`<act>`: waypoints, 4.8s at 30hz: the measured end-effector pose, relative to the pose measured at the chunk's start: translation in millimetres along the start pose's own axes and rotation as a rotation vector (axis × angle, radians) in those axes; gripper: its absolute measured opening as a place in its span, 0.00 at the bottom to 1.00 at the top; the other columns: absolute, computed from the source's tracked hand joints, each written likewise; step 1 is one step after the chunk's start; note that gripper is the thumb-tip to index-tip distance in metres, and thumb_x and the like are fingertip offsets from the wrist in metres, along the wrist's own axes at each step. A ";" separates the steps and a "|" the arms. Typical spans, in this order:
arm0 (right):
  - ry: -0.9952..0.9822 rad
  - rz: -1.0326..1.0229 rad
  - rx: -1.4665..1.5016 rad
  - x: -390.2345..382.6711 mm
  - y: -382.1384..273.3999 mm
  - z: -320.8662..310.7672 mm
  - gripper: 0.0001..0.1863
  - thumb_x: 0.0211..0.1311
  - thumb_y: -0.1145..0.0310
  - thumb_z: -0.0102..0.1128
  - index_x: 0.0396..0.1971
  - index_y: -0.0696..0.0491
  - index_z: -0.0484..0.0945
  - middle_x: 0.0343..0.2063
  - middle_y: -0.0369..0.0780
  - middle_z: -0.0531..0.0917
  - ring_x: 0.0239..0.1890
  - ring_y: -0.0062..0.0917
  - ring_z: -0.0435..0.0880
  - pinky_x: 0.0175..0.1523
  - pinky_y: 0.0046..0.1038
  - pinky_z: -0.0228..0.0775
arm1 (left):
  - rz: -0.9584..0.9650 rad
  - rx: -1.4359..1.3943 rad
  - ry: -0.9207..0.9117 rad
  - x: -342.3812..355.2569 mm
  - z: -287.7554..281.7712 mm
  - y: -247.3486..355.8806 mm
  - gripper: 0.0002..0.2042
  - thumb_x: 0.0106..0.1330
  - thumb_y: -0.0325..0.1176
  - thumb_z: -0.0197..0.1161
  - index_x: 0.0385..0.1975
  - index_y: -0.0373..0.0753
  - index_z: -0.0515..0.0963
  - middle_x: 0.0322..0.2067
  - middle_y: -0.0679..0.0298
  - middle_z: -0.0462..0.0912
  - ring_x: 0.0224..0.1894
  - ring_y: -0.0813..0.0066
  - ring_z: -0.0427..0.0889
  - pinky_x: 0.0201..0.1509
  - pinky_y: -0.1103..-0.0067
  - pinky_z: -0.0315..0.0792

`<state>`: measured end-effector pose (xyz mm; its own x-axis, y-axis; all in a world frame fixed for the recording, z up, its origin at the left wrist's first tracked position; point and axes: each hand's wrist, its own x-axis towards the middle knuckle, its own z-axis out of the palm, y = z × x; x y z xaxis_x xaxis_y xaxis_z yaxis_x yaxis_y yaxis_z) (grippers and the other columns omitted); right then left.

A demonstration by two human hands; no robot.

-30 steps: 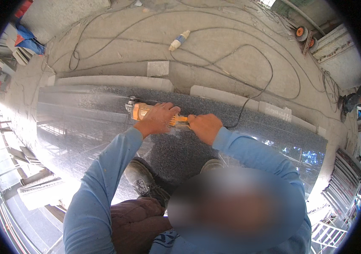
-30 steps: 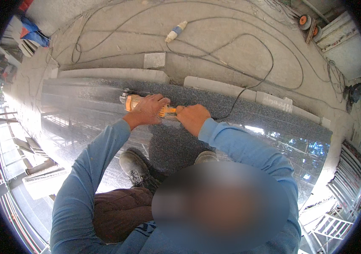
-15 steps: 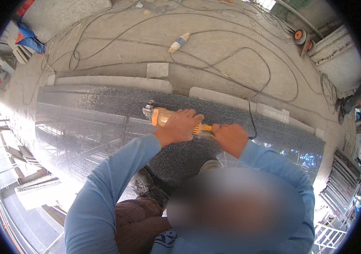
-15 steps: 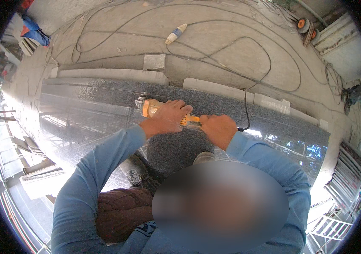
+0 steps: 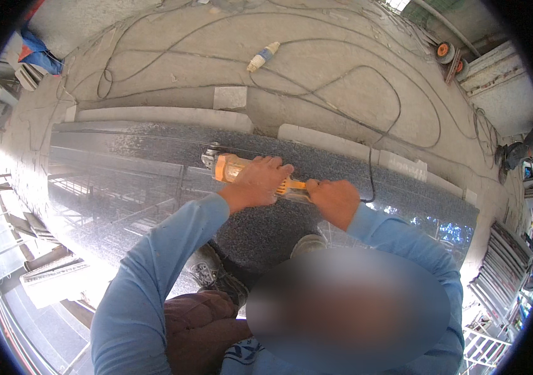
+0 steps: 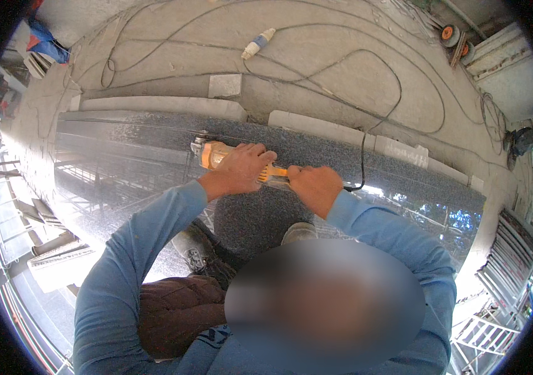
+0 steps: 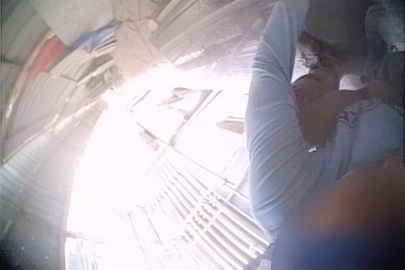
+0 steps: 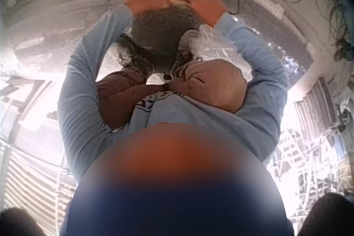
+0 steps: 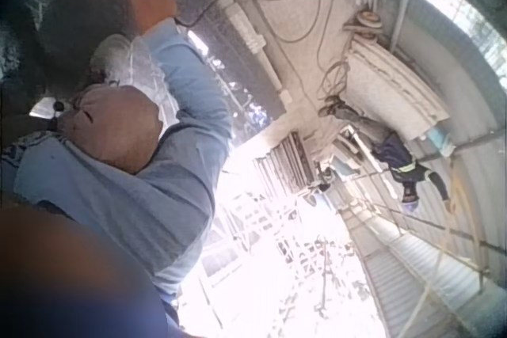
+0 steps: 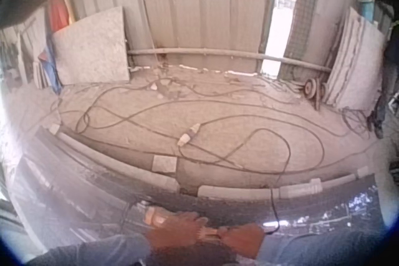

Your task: The person uses an angle grinder to smooth the surface of a large stone slab. The person moves the tool back and forth along the slab, generating dust, and briefly pauses to reposition before continuing.

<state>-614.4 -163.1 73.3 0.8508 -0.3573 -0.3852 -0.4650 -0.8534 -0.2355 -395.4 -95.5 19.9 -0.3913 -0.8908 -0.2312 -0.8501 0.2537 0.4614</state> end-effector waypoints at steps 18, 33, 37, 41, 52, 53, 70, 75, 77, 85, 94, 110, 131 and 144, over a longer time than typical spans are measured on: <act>0.033 -0.042 0.054 27.8 -5.0 15.3 0.07 0.65 0.70 0.53 0.38 0.57 0.75 0.29 0.45 0.86 0.33 0.37 0.89 0.34 0.39 0.82 | -0.034 0.021 -0.012 -10.3 6.6 -26.6 0.34 0.45 0.35 0.76 0.56 0.40 0.72 0.45 0.56 0.75 0.52 0.54 0.76 0.60 0.62 0.70; 0.082 -0.068 0.089 57.7 -17.0 28.2 0.07 0.64 0.70 0.53 0.38 0.57 0.74 0.26 0.45 0.85 0.30 0.40 0.88 0.33 0.40 0.79 | -0.069 0.012 -0.018 -26.1 2.9 -54.3 0.34 0.44 0.33 0.76 0.56 0.41 0.72 0.46 0.56 0.75 0.53 0.52 0.76 0.61 0.61 0.70; 0.064 -0.040 0.110 52.3 -17.2 21.6 0.07 0.62 0.71 0.55 0.38 0.56 0.74 0.26 0.46 0.85 0.31 0.41 0.87 0.33 0.41 0.78 | -0.038 -0.005 0.006 -24.6 0.8 -51.7 0.34 0.44 0.33 0.76 0.56 0.42 0.72 0.46 0.56 0.75 0.53 0.52 0.76 0.60 0.62 0.70; 0.027 -0.050 0.061 30.9 -12.2 5.4 0.08 0.64 0.69 0.54 0.38 0.57 0.75 0.27 0.46 0.86 0.31 0.39 0.88 0.35 0.41 0.80 | -0.031 -0.022 0.015 -17.3 1.5 -33.3 0.34 0.44 0.34 0.76 0.56 0.42 0.72 0.46 0.56 0.75 0.53 0.53 0.76 0.58 0.63 0.70; -0.019 0.025 -0.056 -20.4 5.5 -8.7 0.08 0.61 0.71 0.56 0.39 0.57 0.73 0.27 0.46 0.85 0.30 0.39 0.88 0.32 0.40 0.80 | 0.012 -0.041 0.049 7.4 3.4 18.7 0.31 0.47 0.34 0.73 0.55 0.42 0.71 0.45 0.55 0.75 0.52 0.54 0.77 0.57 0.62 0.70; -0.026 0.028 -0.060 -18.9 4.8 -9.6 0.08 0.61 0.71 0.57 0.38 0.57 0.73 0.26 0.46 0.85 0.29 0.39 0.88 0.32 0.40 0.80 | 0.001 -0.036 0.033 6.5 2.2 18.7 0.31 0.48 0.33 0.72 0.55 0.42 0.72 0.45 0.55 0.76 0.53 0.54 0.77 0.58 0.63 0.70; -0.022 -0.024 0.017 8.5 1.8 -0.5 0.07 0.63 0.71 0.54 0.37 0.57 0.73 0.26 0.46 0.85 0.30 0.39 0.88 0.32 0.40 0.80 | -0.024 0.010 -0.019 0.9 4.7 -8.6 0.30 0.47 0.33 0.72 0.54 0.41 0.72 0.45 0.55 0.75 0.53 0.53 0.77 0.59 0.62 0.70; -0.042 -0.007 0.037 18.3 -1.8 0.9 0.07 0.64 0.71 0.53 0.38 0.57 0.73 0.27 0.46 0.85 0.31 0.40 0.88 0.33 0.41 0.80 | -0.030 -0.001 -0.005 -4.3 3.1 -16.8 0.31 0.47 0.35 0.74 0.54 0.41 0.72 0.44 0.55 0.75 0.52 0.53 0.76 0.58 0.62 0.71; -0.036 -0.008 0.042 21.9 -4.0 3.0 0.07 0.64 0.70 0.53 0.38 0.57 0.73 0.27 0.46 0.86 0.31 0.40 0.88 0.33 0.41 0.80 | -0.029 0.000 -0.005 -6.6 3.9 -21.1 0.31 0.47 0.36 0.75 0.54 0.41 0.72 0.45 0.55 0.75 0.52 0.53 0.76 0.59 0.62 0.70; 0.006 -0.031 0.083 41.6 -9.0 20.0 0.08 0.62 0.71 0.55 0.40 0.56 0.72 0.26 0.46 0.85 0.29 0.41 0.87 0.33 0.42 0.79 | -0.065 0.004 -0.040 -15.4 2.1 -37.1 0.33 0.46 0.38 0.77 0.55 0.41 0.72 0.46 0.55 0.75 0.53 0.54 0.76 0.61 0.62 0.69; 0.022 -0.049 0.099 52.3 -14.2 18.8 0.07 0.64 0.70 0.54 0.38 0.57 0.75 0.28 0.45 0.86 0.32 0.39 0.88 0.36 0.40 0.81 | -0.036 0.015 -0.002 -20.6 6.7 -52.7 0.34 0.45 0.37 0.77 0.55 0.42 0.72 0.45 0.56 0.76 0.52 0.53 0.77 0.60 0.61 0.70; -0.032 0.028 -0.077 -20.0 11.6 -6.4 0.08 0.62 0.69 0.57 0.37 0.57 0.74 0.24 0.45 0.85 0.29 0.36 0.88 0.30 0.36 0.80 | 0.004 -0.028 -0.020 13.9 0.9 21.4 0.30 0.48 0.33 0.74 0.54 0.42 0.71 0.46 0.55 0.76 0.54 0.55 0.77 0.59 0.64 0.70; -0.034 -0.001 0.039 15.6 6.4 9.9 0.07 0.64 0.71 0.54 0.38 0.57 0.73 0.26 0.46 0.85 0.32 0.39 0.88 0.33 0.40 0.81 | -0.029 -0.001 -0.050 4.0 6.6 -13.2 0.33 0.46 0.33 0.75 0.55 0.40 0.71 0.44 0.55 0.75 0.53 0.54 0.76 0.60 0.62 0.69; 0.020 -0.030 0.105 45.5 -5.1 26.7 0.08 0.65 0.70 0.53 0.39 0.57 0.75 0.29 0.46 0.86 0.32 0.39 0.89 0.35 0.40 0.81 | -0.059 -0.004 -0.058 -11.1 4.8 -39.2 0.35 0.44 0.33 0.77 0.56 0.40 0.71 0.46 0.56 0.75 0.53 0.53 0.76 0.61 0.62 0.69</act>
<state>-579.9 -164.8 33.1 0.8692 -0.3404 -0.3585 -0.4611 -0.8198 -0.3396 -359.4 -93.8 0.3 -0.3603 -0.8809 -0.3069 -0.8709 0.1998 0.4490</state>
